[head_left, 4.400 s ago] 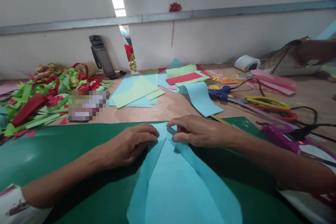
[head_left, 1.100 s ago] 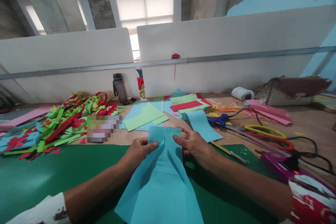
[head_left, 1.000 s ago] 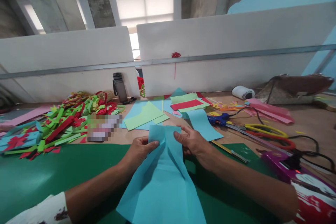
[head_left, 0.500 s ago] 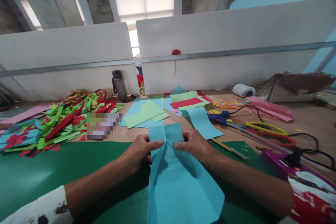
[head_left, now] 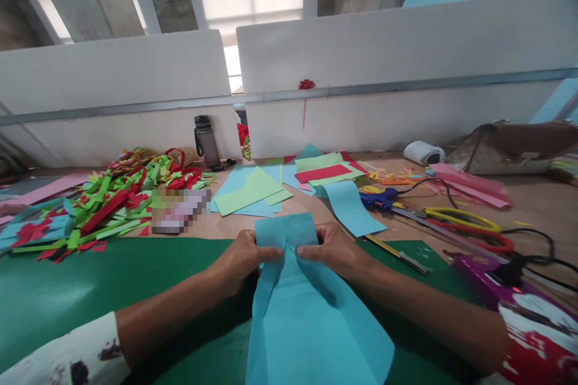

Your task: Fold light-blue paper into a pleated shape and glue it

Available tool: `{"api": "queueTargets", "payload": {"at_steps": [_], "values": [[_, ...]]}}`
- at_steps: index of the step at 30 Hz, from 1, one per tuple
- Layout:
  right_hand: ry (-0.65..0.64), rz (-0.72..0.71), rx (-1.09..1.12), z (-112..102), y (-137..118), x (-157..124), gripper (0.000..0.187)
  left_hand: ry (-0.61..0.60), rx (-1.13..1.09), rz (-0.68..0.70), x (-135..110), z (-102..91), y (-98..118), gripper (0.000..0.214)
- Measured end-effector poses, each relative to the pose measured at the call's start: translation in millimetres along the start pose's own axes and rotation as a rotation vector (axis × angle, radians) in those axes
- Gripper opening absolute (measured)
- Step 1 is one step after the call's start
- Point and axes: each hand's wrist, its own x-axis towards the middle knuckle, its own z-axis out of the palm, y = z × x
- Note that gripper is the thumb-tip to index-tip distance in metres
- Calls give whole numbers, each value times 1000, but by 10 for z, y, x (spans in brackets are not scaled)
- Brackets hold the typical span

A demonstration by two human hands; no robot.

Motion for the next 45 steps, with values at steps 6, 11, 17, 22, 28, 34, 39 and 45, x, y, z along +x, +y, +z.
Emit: {"api": "queueTargets", "payload": {"at_steps": [6,11,17,22,28,34,39,45], "values": [[-23,-4,44,9,41,21,23,-4,-59,-7,-40,57,40,41],[-33,-5,34,13,8,10,20,-10,-103,-8,-49,86,62,45],[-41,-46,46,25,23,18,20,-21,-113,14,-20,65,23,40],[-52,-80,54,37,32,24,16,-24,-103,36,-32,61,3,38],[-76,-107,61,20,38,17,15,-47,-79,40,5,29,-25,41],[-77,-116,69,2,54,28,15,-70,-51,53,13,22,-35,42],[-70,-89,122,36,21,9,22,-100,-47,89,-11,43,-25,38],[-4,-48,209,85,-19,-36,34,-92,-40,95,-32,65,-8,35]]}}
